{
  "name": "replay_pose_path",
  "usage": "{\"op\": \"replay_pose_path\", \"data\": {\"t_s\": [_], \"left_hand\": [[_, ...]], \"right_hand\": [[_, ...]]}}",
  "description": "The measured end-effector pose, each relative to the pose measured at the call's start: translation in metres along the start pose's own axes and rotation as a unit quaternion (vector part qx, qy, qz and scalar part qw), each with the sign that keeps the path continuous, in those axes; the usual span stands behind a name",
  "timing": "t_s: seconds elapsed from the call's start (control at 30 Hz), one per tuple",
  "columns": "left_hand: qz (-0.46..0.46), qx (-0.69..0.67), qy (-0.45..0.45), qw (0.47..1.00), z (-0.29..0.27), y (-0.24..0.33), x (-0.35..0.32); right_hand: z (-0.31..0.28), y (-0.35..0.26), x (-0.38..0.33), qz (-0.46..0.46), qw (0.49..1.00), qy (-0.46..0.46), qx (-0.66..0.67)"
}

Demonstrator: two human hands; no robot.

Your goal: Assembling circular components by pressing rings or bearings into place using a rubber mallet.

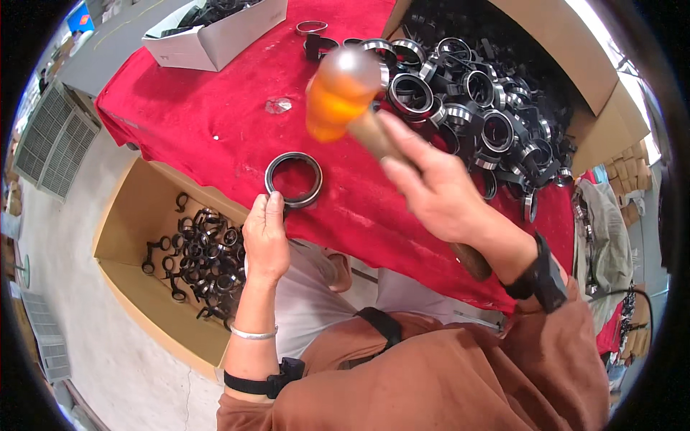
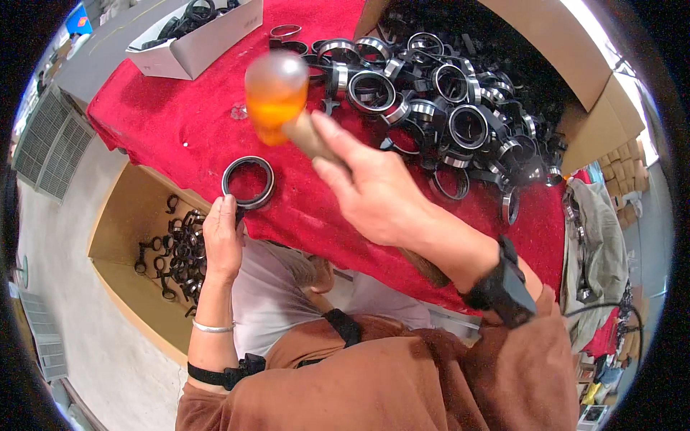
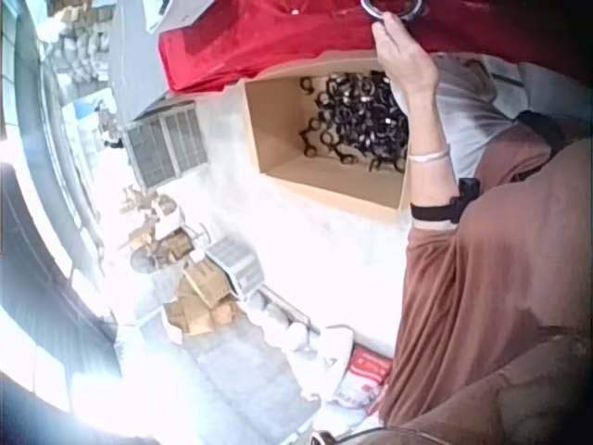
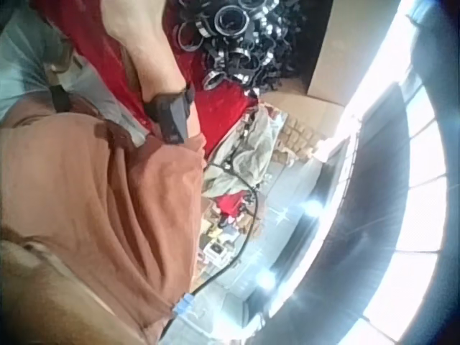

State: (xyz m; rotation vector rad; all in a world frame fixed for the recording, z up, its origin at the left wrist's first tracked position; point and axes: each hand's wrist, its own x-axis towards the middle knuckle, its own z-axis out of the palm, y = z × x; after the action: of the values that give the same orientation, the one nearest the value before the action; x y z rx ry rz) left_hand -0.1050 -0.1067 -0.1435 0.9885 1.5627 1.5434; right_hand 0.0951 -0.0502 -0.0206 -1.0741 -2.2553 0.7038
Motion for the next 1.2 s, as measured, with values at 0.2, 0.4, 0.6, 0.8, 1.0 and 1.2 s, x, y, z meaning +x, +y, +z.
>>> {"op": "replay_pose_path", "data": {"t_s": [0.2,0.4,0.6,0.8,1.0,1.2], "left_hand": [[-0.017,0.011,-0.003,1.0,-0.002,0.005,-0.003],[0.065,0.061,0.002,0.996,-0.014,-0.001,-0.002],[0.092,0.233,0.141,0.958,-0.128,-0.016,-0.02],[0.363,0.485,0.106,0.789,-0.031,0.051,0.027],[0.427,0.579,-0.01,0.695,0.112,0.056,0.097],[0.185,0.203,-0.12,0.954,0.062,0.076,0.108]], "right_hand": [[0.004,-0.011,-0.046,0.08,0.994,0.007,0.076],[-0.008,0.003,-0.064,0.165,0.976,-0.12,0.076],[-0.037,0.031,-0.12,0.236,0.95,-0.079,0.189],[-0.034,0.048,-0.123,0.299,0.899,-0.052,0.315],[-0.037,0.048,-0.123,0.274,0.905,-0.07,0.319],[-0.035,0.051,-0.123,0.264,0.91,-0.075,0.311]]}}
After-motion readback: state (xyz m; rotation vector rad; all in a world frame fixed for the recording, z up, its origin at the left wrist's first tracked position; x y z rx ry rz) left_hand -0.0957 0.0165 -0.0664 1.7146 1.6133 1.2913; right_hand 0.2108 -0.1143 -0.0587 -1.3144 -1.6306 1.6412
